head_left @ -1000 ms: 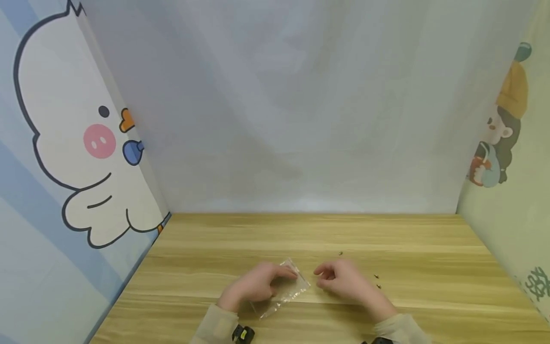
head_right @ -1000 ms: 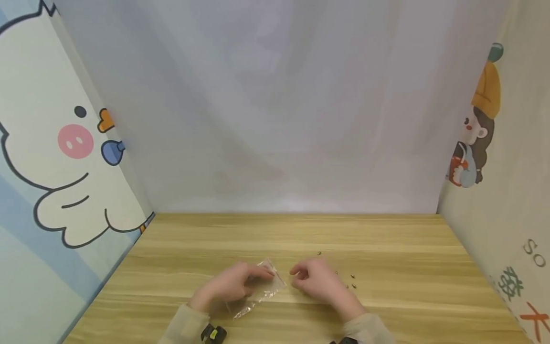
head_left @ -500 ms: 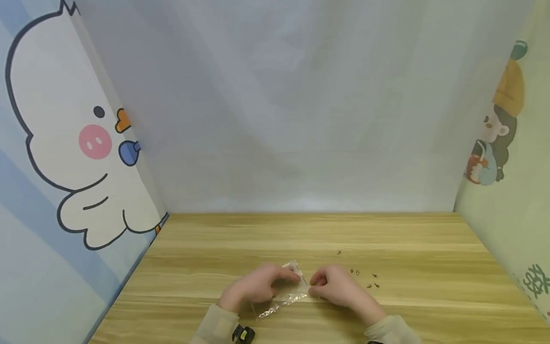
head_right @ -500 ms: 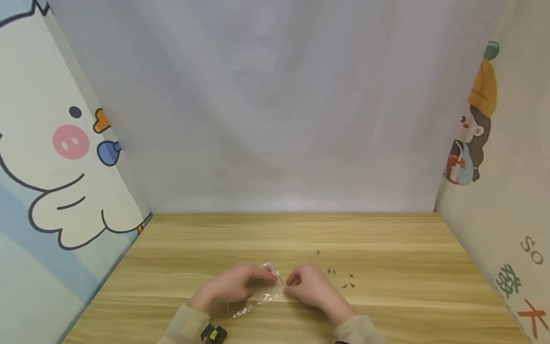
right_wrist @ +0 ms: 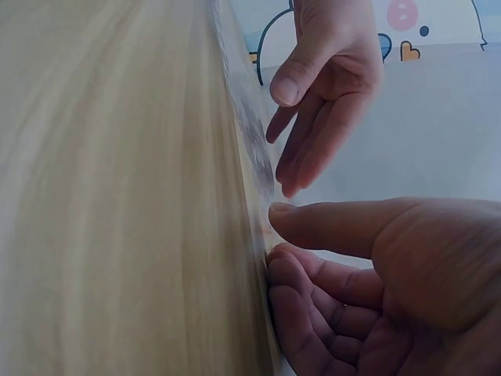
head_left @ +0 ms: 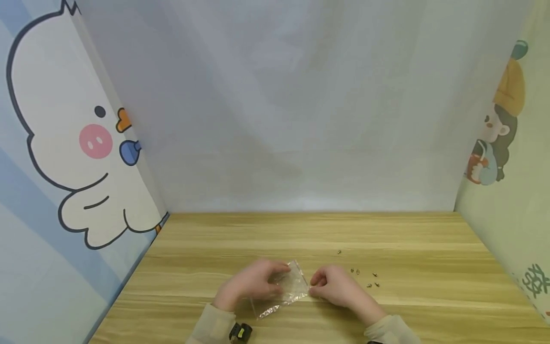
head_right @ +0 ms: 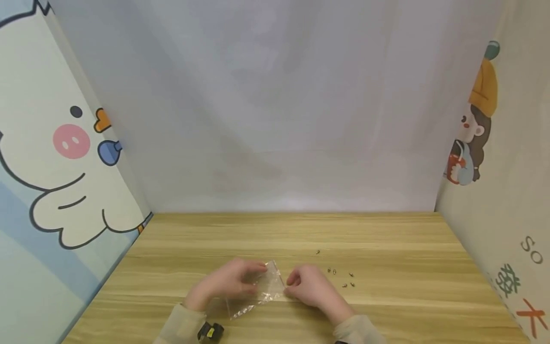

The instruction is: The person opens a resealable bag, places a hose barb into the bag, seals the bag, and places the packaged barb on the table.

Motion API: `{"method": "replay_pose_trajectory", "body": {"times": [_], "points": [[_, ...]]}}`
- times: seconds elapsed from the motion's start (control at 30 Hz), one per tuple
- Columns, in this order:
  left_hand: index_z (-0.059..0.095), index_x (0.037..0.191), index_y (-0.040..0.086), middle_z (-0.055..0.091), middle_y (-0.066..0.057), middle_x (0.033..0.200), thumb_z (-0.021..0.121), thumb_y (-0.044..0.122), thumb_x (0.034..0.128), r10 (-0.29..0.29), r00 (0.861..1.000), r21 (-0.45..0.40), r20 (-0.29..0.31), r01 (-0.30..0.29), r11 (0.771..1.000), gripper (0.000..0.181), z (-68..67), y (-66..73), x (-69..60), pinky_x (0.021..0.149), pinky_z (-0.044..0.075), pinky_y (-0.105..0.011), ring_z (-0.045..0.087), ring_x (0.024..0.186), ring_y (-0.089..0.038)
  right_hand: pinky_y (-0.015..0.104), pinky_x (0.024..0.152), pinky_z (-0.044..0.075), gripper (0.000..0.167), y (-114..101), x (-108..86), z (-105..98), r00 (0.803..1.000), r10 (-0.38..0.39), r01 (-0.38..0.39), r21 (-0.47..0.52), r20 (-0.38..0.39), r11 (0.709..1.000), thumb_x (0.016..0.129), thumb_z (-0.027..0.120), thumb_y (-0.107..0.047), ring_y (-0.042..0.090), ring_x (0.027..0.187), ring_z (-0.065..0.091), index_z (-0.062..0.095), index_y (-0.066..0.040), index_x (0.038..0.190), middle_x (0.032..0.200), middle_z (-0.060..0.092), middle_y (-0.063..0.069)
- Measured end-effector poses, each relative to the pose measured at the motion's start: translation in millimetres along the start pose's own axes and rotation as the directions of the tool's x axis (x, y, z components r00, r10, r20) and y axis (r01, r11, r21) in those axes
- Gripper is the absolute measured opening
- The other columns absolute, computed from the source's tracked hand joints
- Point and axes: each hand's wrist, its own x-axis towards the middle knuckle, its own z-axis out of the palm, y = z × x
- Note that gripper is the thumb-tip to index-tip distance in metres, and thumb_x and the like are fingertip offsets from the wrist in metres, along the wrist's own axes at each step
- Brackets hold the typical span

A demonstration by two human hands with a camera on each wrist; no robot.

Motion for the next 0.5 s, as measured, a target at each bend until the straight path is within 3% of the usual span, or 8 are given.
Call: {"method": "replay_pose_trajectory", "body": {"times": [0.3, 0.5], "points": [[0.068, 0.138, -0.002, 0.069, -0.012, 0.14, 0.087, 0.006, 0.083, 0.071, 0.997, 0.09, 0.017, -0.072, 0.993, 0.058, 6.2, 4.1, 3.2, 0.11, 0.052, -0.036, 0.066, 0.125, -0.024, 0.028, 0.063, 0.055, 0.016, -0.9, -0.5, 2.5, 1.0, 0.015, -0.015, -0.02, -0.019, 1.0, 0.086, 0.088, -0.016, 0.012, 0.071, 0.062, 0.076, -0.007, 0.091, 0.079, 0.069, -0.004], [0.069, 0.14, 0.004, 0.065, -0.008, 0.147, 0.083, -0.007, 0.0759, 0.029, 0.999, 0.109, 0.026, -0.031, 0.994, 0.067, 7.7, 8.0, 5.5, 0.115, 0.048, -0.037, 0.062, 0.134, -0.025, 0.028, 0.064, 0.054, 0.013, -3.6, -0.3, 3.9, 0.999, 0.032, -0.033, -0.041, -0.031, 0.999, 0.086, 0.087, -0.017, 0.011, 0.07, 0.061, 0.076, -0.01, 0.085, 0.077, 0.068, -0.006]]}}
